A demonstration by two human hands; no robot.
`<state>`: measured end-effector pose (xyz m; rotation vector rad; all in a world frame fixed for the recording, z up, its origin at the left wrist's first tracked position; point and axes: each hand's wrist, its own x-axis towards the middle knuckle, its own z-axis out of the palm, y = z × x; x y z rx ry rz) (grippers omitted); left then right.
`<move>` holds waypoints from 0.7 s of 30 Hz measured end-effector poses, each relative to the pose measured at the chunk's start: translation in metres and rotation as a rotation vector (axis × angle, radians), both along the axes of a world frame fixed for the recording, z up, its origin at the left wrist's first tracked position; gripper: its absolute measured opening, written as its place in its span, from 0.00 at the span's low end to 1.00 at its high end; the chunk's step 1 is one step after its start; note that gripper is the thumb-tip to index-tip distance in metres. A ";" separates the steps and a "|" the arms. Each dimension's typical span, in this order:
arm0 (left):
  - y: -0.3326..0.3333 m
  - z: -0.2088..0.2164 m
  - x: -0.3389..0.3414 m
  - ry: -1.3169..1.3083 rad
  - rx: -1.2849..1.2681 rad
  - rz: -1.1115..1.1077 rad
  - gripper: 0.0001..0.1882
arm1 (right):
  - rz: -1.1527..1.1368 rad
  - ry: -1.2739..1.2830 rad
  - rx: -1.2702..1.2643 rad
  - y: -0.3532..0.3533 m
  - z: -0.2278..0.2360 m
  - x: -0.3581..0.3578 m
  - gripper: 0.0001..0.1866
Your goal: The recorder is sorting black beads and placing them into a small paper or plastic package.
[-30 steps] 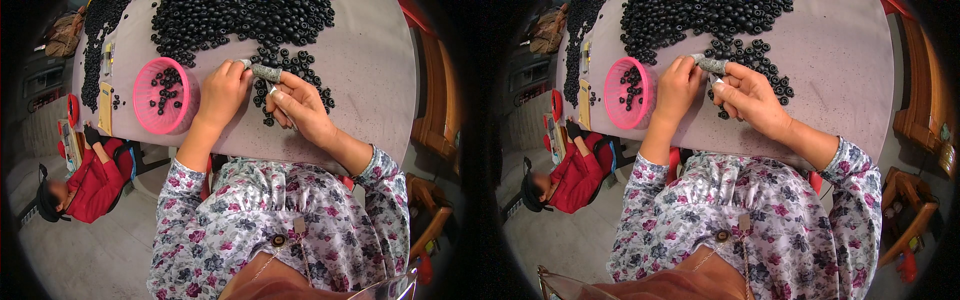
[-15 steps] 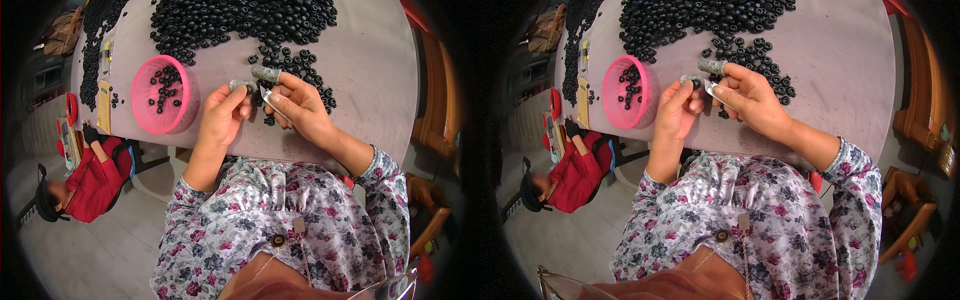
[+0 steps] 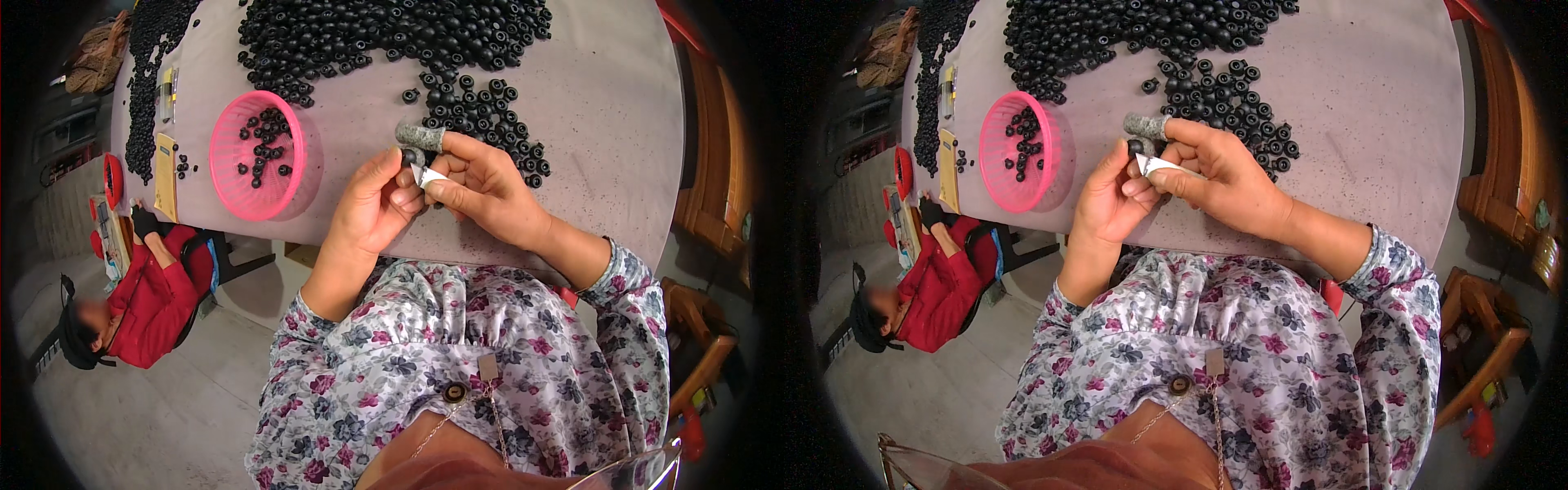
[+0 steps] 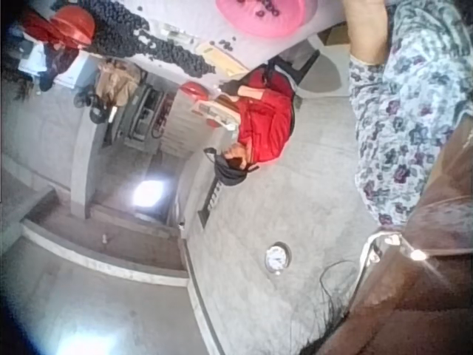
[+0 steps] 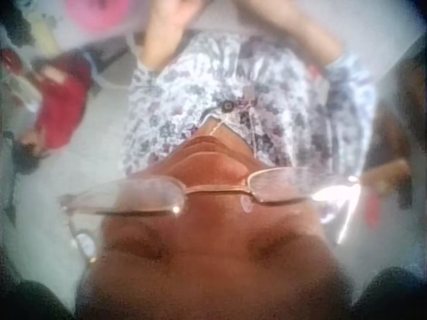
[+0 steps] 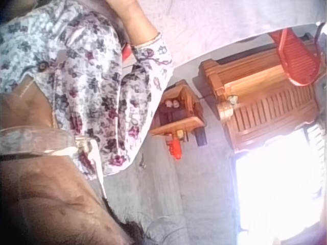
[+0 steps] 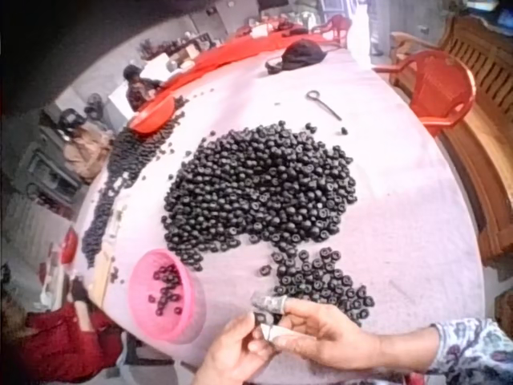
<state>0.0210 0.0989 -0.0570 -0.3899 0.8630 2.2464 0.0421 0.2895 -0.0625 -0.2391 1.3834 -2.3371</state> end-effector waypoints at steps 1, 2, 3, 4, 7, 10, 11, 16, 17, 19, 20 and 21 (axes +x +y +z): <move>0.001 0.001 -0.001 0.003 0.001 -0.009 0.13 | -0.005 -0.005 -0.003 0.000 0.000 0.000 0.16; 0.001 0.002 -0.001 0.007 0.002 -0.017 0.13 | -0.001 -0.002 0.002 0.000 0.000 0.000 0.16; 0.002 0.002 -0.001 0.002 0.001 -0.017 0.13 | 0.003 0.001 0.006 0.001 0.000 0.000 0.16; 0.001 0.002 -0.001 0.000 -0.002 -0.016 0.13 | 0.009 0.006 0.010 0.001 0.000 0.000 0.16; 0.001 0.001 0.000 0.004 0.010 -0.033 0.13 | 0.004 -0.001 -0.030 0.001 0.002 0.000 0.14; -0.001 0.000 0.001 -0.009 0.013 -0.031 0.12 | 0.041 -0.012 -0.023 0.004 0.004 -0.002 0.13; -0.001 0.000 0.001 -0.018 0.011 -0.027 0.12 | 0.043 -0.020 -0.032 0.004 0.005 -0.002 0.13; -0.002 0.003 0.001 -0.032 -0.012 -0.046 0.15 | 0.057 0.002 -0.025 0.001 -0.001 -0.002 0.13; -0.002 0.003 0.002 -0.041 -0.036 -0.041 0.16 | 0.056 -0.007 -0.024 0.001 0.000 -0.002 0.13; -0.001 0.003 0.001 -0.030 -0.011 -0.038 0.15 | 0.056 -0.026 -0.022 0.001 0.002 -0.004 0.12; 0.000 0.003 0.002 -0.024 0.002 -0.036 0.15 | 0.064 -0.036 -0.045 0.001 0.000 -0.004 0.12; -0.001 0.002 0.002 -0.018 0.012 -0.030 0.14 | 0.071 -0.046 -0.068 0.001 -0.003 -0.004 0.12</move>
